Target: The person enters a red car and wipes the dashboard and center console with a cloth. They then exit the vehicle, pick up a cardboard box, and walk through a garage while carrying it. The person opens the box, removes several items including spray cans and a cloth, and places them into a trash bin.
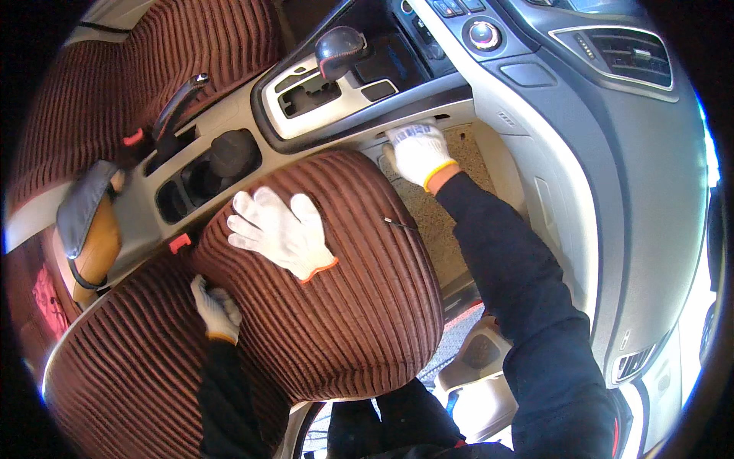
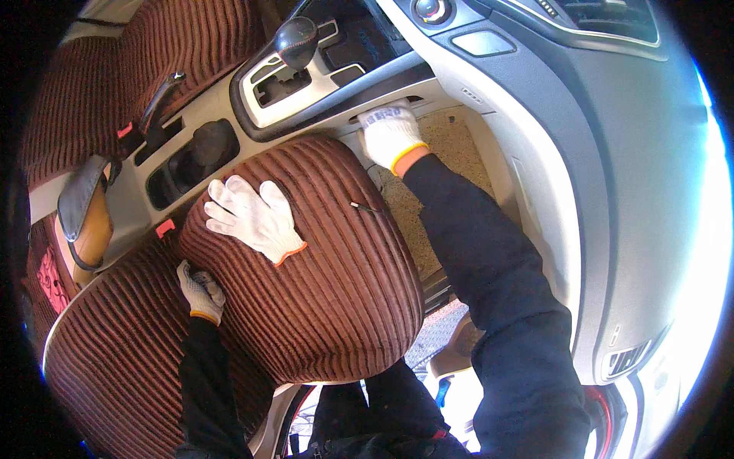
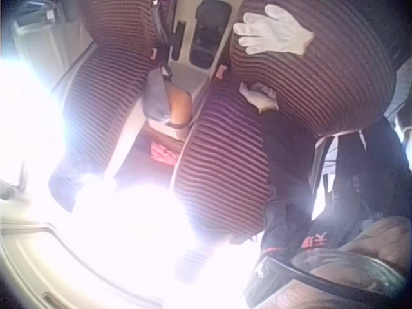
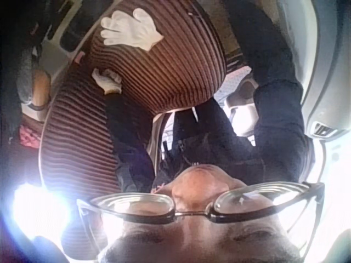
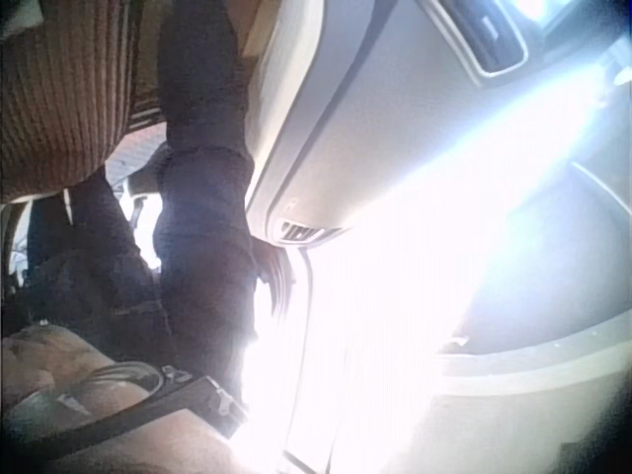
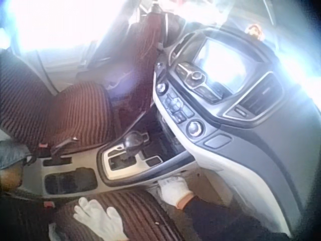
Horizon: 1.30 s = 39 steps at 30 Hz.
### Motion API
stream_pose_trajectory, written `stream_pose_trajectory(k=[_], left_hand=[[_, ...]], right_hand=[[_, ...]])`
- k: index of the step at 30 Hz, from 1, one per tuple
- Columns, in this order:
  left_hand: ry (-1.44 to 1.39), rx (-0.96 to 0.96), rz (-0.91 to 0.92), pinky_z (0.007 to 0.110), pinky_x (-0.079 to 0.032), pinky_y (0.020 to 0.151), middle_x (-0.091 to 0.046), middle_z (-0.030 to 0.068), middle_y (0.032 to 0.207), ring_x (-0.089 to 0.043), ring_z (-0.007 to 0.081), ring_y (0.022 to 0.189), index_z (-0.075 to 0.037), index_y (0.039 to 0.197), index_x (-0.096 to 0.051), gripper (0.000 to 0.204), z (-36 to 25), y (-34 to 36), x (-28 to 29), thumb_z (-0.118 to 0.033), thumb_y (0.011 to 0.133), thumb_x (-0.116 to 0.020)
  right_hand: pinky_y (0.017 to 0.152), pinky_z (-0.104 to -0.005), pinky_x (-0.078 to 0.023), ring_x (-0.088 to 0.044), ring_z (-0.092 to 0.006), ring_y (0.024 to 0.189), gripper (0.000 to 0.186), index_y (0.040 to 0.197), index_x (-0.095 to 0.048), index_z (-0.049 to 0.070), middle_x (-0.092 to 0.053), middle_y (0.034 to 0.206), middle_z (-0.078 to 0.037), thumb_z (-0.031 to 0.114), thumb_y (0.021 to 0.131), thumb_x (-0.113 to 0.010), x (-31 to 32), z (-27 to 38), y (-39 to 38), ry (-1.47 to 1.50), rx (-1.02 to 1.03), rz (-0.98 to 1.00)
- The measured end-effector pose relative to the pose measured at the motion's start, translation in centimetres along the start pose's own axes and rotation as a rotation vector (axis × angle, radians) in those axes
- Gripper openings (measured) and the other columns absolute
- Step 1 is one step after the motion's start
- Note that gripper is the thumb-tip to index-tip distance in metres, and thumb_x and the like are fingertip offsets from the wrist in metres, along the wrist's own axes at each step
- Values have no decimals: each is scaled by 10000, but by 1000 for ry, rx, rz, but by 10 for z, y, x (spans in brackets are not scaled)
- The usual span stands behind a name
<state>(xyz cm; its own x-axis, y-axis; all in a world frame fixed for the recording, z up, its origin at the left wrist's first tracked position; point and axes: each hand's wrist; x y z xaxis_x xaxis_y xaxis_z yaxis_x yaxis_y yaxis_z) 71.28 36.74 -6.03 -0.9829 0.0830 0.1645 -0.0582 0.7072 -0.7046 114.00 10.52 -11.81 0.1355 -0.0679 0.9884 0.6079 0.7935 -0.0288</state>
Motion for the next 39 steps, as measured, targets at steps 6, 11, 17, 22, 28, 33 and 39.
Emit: stream_pose_trajectory(k=[6, 11, 17, 22, 28, 33, 39], left_hand=[[-36, -18, 6, 241, -277, 373, -441, -76, 592, -371, 117, 392, -267, 766, -504, 491, 5, 10, 6, -696, 957, -646], [-81, -66, 89, 226, -320, 422, -479, -74, 622, -392, 109, 443, -265, 817, -534, 437, 4, 22, 10, -655, 986, -635], [-24, 2, 80, 227, -359, 479, -486, -71, 643, -419, 111, 485, -267, 810, -545, 400, 2, 10, 10, -606, 999, -643], [-79, -23, 116, 233, -318, 463, -443, -77, 627, -398, 98, 481, -273, 794, -514, 399, 2, 9, 10, -583, 995, -666], [-88, -31, 83, 221, -303, 459, -454, -87, 647, -386, 93, 469, -266, 799, -502, 414, 4, 7, 5, -596, 1001, -651], [-61, -5, 54, 231, -294, 430, -447, -84, 627, -375, 101, 442, -276, 780, -494, 434, 1, -2, 0, -621, 1007, -629], [-35, 6, 74, 244, -272, 408, -453, -81, 619, -376, 111, 426, -266, 761, -480, 468, 2, 0, 6, -638, 998, -635]], right_hand=[[1004, -589, -488, -724, -347, 1067, 278, 1107, -795, 129, -791, 1107, -122, 326, 924, -722, -17, -10, -12, -59, 87, -407], [1076, -581, -489, -721, -338, 1165, 385, 1179, -798, 125, -784, 1242, -144, 401, 933, -691, -2, -8, 9, -68, -25, -153], [1114, -556, -488, -733, -360, 1174, 441, 1237, -792, 126, -781, 1266, -163, 449, 972, -651, 3, -13, 8, -38, -63, -111], [1116, -565, -480, -722, -358, 1212, 457, 1250, -793, 126, -776, 1298, -166, 453, 971, -637, -1, -26, 1, -71, -86, -78], [1142, -589, -458, -710, -375, 1241, 466, 1271, -798, 139, -772, 1319, -163, 465, 986, -625, -6, -27, 15, 3, -96, 13], [1039, -599, -489, -739, -342, 1127, 390, 1158, -808, 152, -804, 1196, -111, 450, 993, -617, -18, -23, 7, -47, -67, -210], [1022, -512, -496, -754, -334, 1029, 339, 1090, -817, 152, -810, 1088, -127, 429, 985, -651, -22, -24, 0, -51, -96, -361]])
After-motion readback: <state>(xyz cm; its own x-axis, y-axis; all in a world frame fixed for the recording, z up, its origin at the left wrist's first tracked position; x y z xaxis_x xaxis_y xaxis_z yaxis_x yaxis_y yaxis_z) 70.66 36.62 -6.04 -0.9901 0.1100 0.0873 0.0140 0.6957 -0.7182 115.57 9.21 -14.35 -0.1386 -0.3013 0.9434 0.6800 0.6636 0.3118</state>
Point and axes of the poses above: each hand's wrist, its own y-axis towards the middle knuckle, its own x-axis out of the back of the hand, z = x × y
